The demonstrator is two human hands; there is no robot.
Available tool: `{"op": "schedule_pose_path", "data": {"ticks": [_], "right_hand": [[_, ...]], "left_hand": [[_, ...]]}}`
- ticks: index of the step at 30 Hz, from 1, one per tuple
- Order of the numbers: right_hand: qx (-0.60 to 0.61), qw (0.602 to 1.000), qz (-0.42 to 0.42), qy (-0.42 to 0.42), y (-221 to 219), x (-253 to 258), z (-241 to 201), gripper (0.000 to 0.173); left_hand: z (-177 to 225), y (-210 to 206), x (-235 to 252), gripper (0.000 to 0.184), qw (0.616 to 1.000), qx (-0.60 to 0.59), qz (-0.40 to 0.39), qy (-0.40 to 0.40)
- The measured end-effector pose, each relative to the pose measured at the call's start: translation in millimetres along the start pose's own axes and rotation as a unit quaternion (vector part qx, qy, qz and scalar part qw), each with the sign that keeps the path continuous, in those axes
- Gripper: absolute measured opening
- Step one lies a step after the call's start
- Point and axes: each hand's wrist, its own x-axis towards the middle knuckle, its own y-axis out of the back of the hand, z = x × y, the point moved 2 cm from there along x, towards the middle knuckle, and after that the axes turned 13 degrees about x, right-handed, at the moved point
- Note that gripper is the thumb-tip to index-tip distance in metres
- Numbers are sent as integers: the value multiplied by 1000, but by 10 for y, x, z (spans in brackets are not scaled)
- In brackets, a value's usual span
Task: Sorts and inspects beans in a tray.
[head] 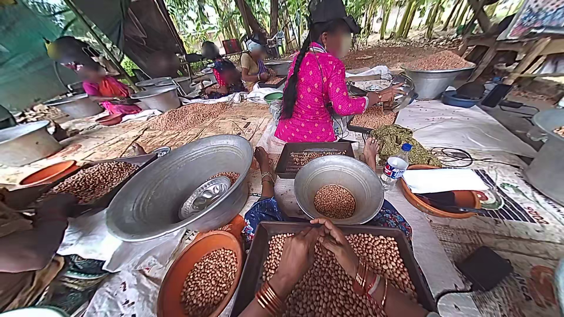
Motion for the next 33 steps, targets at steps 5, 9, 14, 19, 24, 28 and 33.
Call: {"op": "schedule_pose_path", "data": {"ticks": [5, 9, 14, 19, 24, 28, 33], "right_hand": [[6, 1000, 1, -12, -16, -3, 0, 45], [1, 1000, 14, -7, -28, -9, 8, 44], [-23, 999, 39, 8, -39, -14, -47, 46], [-45, 998, 51, 12, -12, -5, -72, 50], [-67, 997, 46, 19, -24, -7, -63, 49], [-75, 996, 46, 19, -13, -14, -14, 51], [-86, 995, 28, 30, 0, -25, 1, 53]], "left_hand": [[2, 3, 9, 21, 1000, 5, -9, 3], [-14, 1, 7, 22, 1000, 2, -18, 9], [-23, -10, 16, 23, 1000, -13, -12, 18], [-18, -1, 22, 24, 999, -36, -17, 37], [-20, 23, 30, 23, 997, -43, -45, 43], [6, 58, 28, 21, 995, -55, -68, 36], [-6, 90, 27, 21, 993, -77, -89, 24]]}}
